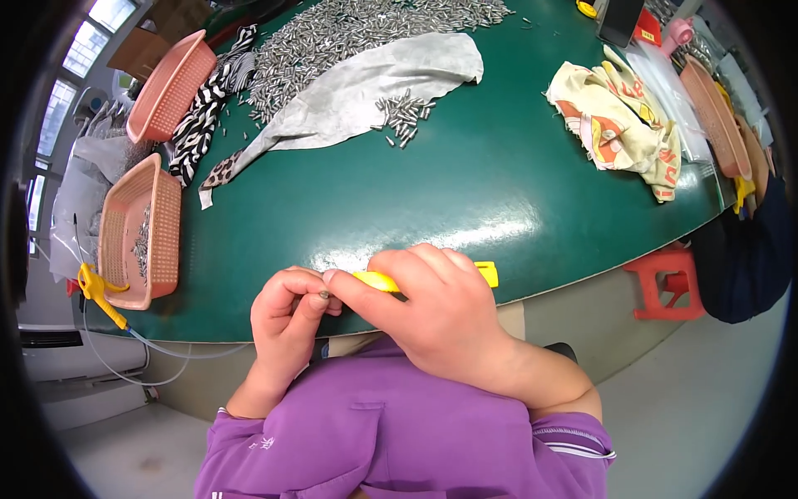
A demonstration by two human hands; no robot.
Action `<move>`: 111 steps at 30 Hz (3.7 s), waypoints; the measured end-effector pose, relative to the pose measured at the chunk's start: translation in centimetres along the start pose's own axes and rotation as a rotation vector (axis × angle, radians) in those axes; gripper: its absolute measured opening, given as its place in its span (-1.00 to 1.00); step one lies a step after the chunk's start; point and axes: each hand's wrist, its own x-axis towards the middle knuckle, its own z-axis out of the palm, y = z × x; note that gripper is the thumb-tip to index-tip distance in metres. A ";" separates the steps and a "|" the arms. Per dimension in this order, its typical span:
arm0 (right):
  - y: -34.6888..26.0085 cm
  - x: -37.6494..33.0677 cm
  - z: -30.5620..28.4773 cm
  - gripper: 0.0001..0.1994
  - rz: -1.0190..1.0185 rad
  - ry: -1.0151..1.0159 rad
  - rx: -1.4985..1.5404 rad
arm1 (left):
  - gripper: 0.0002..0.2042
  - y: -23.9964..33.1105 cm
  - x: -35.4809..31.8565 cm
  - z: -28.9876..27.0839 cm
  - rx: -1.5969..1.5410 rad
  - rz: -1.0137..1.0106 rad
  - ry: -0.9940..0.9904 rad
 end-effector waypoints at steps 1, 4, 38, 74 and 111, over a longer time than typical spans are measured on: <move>0.1 -0.2 0.0 -0.57 0.022 -0.009 0.079 | -0.95 0.1 0.0 0.1 -0.094 -0.030 0.022; 0.1 -0.5 -0.1 -0.55 0.064 -0.039 0.237 | -0.95 0.3 0.0 0.3 -0.184 -0.057 0.040; 0.2 -0.3 -0.1 -0.59 0.031 -0.018 0.303 | -0.89 0.5 0.4 0.0 0.031 0.021 -0.025; -0.2 -0.5 -0.4 -0.57 0.029 -0.110 0.173 | -0.85 0.5 0.1 0.1 0.100 -0.016 -0.018; 1.3 -1.1 0.5 -0.69 0.059 0.085 0.190 | -0.86 0.4 0.2 -0.1 0.019 0.078 -0.044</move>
